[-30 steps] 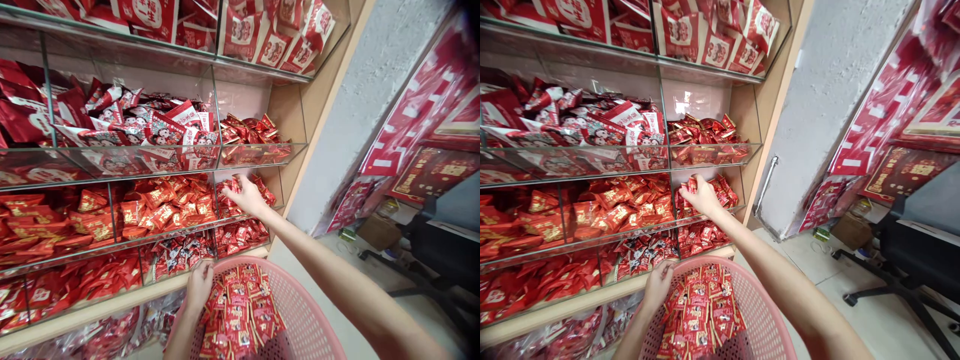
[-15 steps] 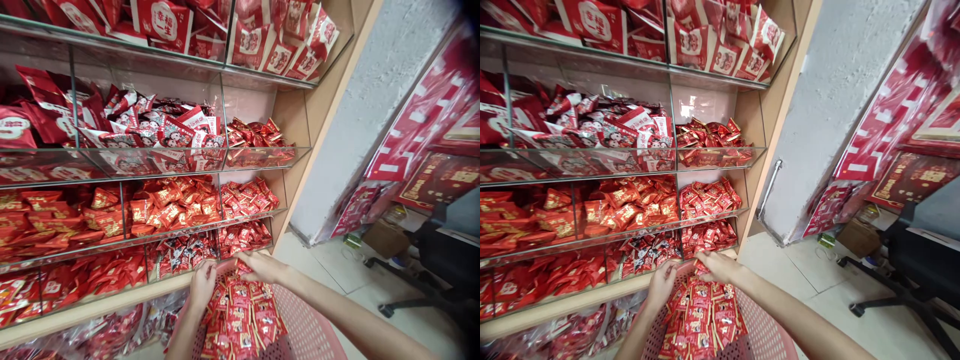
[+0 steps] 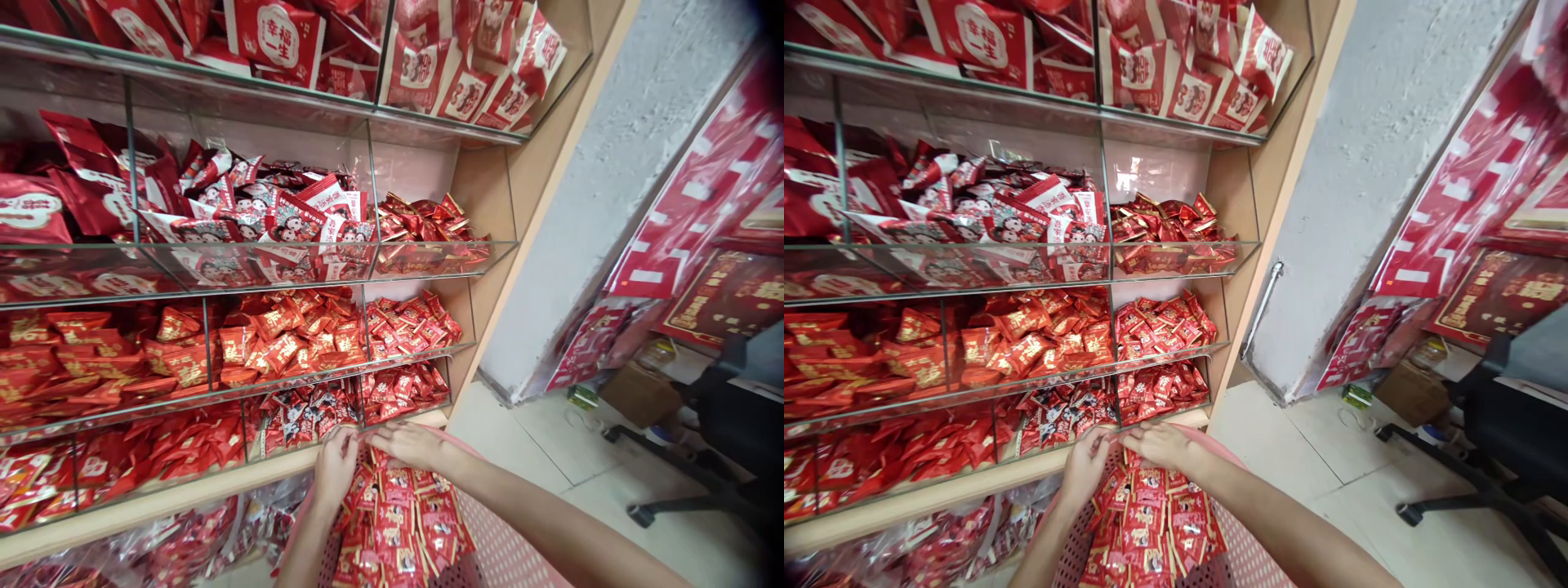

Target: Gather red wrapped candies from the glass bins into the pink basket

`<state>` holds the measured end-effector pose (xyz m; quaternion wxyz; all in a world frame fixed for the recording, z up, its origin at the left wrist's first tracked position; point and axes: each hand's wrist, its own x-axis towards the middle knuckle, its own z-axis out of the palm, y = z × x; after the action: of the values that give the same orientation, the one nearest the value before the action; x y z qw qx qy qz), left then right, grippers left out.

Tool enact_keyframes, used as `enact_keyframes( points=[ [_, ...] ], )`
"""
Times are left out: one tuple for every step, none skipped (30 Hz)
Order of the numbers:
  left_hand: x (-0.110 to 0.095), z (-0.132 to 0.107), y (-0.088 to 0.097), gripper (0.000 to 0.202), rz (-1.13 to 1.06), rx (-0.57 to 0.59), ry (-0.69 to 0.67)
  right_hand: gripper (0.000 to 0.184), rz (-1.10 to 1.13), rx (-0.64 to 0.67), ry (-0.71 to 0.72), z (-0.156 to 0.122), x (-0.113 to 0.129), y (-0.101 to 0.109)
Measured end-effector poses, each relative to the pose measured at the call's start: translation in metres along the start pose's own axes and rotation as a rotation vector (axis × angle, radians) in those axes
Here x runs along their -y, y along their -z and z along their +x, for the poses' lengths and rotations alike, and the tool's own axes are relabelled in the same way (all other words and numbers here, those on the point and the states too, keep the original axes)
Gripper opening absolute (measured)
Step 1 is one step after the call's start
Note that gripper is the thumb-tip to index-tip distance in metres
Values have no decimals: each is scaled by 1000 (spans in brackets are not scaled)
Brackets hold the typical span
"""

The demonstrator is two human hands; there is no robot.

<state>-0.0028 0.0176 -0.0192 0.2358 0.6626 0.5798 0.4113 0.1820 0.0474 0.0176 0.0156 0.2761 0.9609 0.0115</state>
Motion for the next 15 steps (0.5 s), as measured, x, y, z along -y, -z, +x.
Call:
enact_keyframes(
  points=[
    [0, 0, 0, 24, -2, 0, -4, 65, 9, -6, -9, -1, 0, -1],
    [0, 0, 0, 24, -6, -2, -8, 66, 21, -8, -21, -2, 0, -2],
    [0, 0, 0, 24, -9, -5, -12, 67, 38, -6, -35, -4, 0, -2],
    [-1, 0, 1, 24, -11, -6, -15, 68, 59, -4, -49, -6, 1, 0],
    [-1, 0, 1, 24, -12, -5, -16, 69, 83, -4, -63, -9, 1, 1],
    [-1, 0, 1, 25, -11, -4, -16, 69, 108, -7, -76, -11, 1, 4],
    [-2, 0, 1, 25, -10, -2, -15, 69, 137, -11, -86, -14, 1, 6],
    [-2, 0, 1, 26, -9, -1, -12, 70, 171, -16, -93, -16, 0, 8],
    [-2, -1, 1, 26, -8, -2, -9, 69, 207, -21, -101, -18, -1, 10],
    [-3, -1, 1, 27, -9, -5, -4, 69, 244, -25, -110, -20, -2, 12],
    [-3, -1, 1, 27, -13, -6, 1, 69, 280, -27, -121, -21, -3, 13],
    [-3, -1, 1, 27, -22, -6, 6, 68, 312, -29, -131, -23, -4, 13],
    [-4, -1, 1, 27, -36, -4, 11, 68, 335, -31, -141, -23, -5, 13],
    [-4, -1, 1, 26, -48, -1, 15, 67, 351, -36, -149, -24, -6, 12],
    [-4, -1, 1, 26, -57, 1, 19, 66, 362, -40, -154, -24, -7, 12]
  ],
)
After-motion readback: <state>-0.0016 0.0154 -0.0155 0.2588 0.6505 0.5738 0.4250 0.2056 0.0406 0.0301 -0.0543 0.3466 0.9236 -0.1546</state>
